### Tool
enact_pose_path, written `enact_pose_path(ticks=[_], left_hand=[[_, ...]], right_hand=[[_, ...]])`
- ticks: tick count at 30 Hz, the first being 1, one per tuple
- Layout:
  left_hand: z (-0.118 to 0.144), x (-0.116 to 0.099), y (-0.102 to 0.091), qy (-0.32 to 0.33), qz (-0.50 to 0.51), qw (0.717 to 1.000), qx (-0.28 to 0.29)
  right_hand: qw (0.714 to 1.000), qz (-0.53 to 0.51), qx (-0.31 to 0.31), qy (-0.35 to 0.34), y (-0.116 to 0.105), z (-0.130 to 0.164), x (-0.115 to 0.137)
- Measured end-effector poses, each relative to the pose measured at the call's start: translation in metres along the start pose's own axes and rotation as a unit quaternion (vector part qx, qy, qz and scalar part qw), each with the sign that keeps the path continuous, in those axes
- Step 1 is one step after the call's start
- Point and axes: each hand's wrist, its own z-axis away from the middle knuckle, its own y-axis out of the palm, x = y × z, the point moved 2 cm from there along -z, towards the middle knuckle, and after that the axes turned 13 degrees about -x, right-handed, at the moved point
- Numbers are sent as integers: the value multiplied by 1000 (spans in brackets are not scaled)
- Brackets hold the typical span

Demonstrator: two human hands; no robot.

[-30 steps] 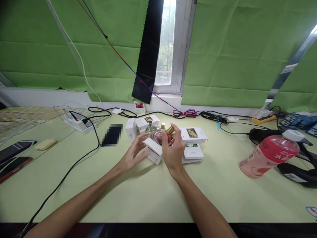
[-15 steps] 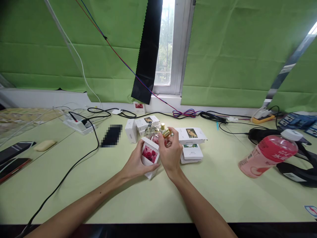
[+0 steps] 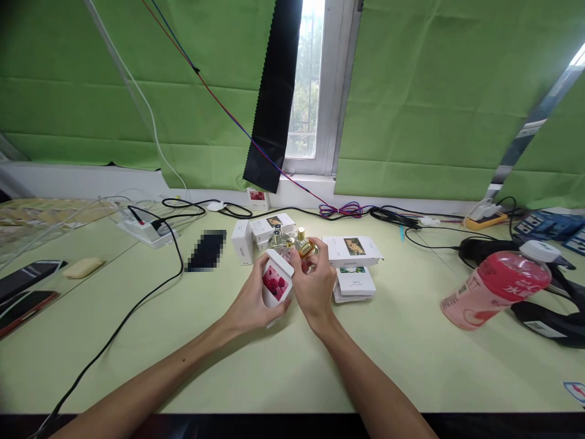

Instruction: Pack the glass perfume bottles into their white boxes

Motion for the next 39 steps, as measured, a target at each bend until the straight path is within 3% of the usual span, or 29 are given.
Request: enact_pose_path(ticks=[6,19,39], left_hand=[[0,-5,0,27,-46,998,-30],[4,-6,3,12,-111,992,-59],[-5,3,-3,1,-64,997,-39]], right_hand=[[1000,-1,7,12,2,1,-2],[997,-19,37,68,2,1,-4],[990,-45,87,103,4,-1,-5]])
